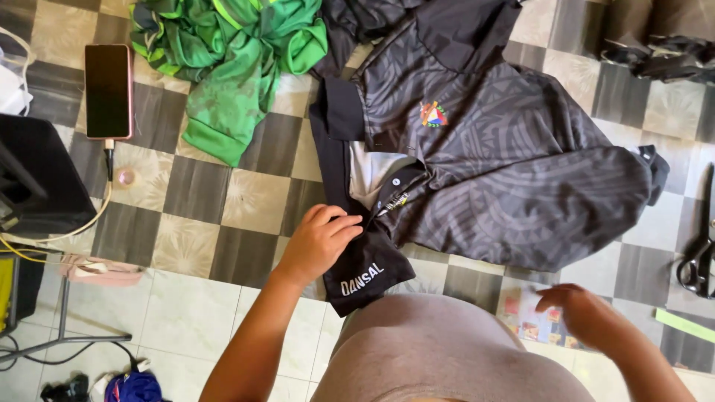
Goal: Folding a black jersey and wrapping it with a paper label.
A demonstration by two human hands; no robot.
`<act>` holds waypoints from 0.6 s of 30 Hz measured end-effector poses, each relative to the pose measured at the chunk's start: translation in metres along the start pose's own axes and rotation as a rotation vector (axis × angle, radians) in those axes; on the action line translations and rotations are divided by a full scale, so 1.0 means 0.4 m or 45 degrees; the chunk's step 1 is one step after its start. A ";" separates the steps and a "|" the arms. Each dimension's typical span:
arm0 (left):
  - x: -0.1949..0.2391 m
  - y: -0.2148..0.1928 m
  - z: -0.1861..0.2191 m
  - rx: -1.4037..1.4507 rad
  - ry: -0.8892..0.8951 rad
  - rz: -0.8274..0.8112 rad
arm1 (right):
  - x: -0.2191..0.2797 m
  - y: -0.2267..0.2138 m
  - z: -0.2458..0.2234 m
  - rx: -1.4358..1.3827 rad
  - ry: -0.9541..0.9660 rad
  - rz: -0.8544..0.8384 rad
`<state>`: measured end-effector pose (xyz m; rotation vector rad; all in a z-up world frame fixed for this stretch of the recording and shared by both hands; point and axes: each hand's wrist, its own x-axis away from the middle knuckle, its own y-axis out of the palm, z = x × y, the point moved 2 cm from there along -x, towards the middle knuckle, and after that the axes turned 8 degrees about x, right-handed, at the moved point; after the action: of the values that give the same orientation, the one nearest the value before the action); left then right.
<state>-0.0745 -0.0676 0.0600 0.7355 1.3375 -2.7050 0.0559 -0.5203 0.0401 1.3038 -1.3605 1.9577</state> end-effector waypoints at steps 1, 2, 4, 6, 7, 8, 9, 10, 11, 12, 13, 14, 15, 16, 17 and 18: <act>0.005 0.000 -0.007 -0.001 0.008 -0.002 | -0.025 0.036 0.052 -0.007 0.002 0.004; 0.006 0.001 -0.017 -0.014 0.030 -0.061 | -0.050 0.064 0.107 -0.033 0.093 0.184; 0.029 -0.004 -0.076 -0.027 0.072 -0.122 | -0.042 0.055 0.136 -0.075 0.195 0.373; 0.065 -0.023 -0.202 -0.171 -0.486 0.396 | 0.044 -0.013 0.104 -0.355 0.469 0.557; 0.047 -0.078 -0.192 -0.139 -0.453 0.383 | 0.062 -0.036 0.089 -0.377 0.511 0.557; 0.029 -0.138 -0.187 -0.346 -0.568 0.573 | 0.083 -0.051 0.077 -0.410 0.497 0.665; 0.008 -0.195 -0.181 -0.553 -0.679 0.767 | 0.103 -0.068 0.070 -0.440 0.486 0.776; -0.010 -0.178 -0.155 -0.517 -0.643 0.759 | 0.088 -0.052 0.084 -0.464 0.531 0.783; -0.026 -0.161 -0.131 -0.437 -0.598 0.657 | 0.073 -0.039 0.094 -0.454 0.524 0.821; -0.029 -0.156 -0.105 -0.374 -0.564 0.560 | 0.050 -0.037 0.097 -0.434 0.497 0.859; -0.018 -0.112 -0.093 -0.356 -0.540 0.557 | 0.034 -0.026 0.090 -0.447 0.524 0.866; 0.004 -0.070 -0.092 -0.279 -0.832 0.349 | 0.011 -0.018 0.077 -0.500 0.500 0.925; 0.030 -0.028 -0.090 -0.202 -1.116 0.130 | -0.011 -0.010 0.062 -0.553 0.476 0.985; 0.045 -0.009 -0.073 -0.203 -1.099 0.125 | -0.044 0.004 0.065 -0.567 0.486 0.991; 0.068 0.012 -0.063 -0.251 -1.324 -0.015 | -0.073 0.017 0.068 -0.682 0.511 1.091; 0.091 0.033 -0.053 -0.299 -1.549 -0.148 | -0.105 0.022 0.075 -0.793 0.531 1.197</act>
<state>-0.0955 -0.0537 0.0235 -0.9013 1.2281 -2.1807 0.0828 -0.5439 0.0018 -0.0875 -2.3003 1.8452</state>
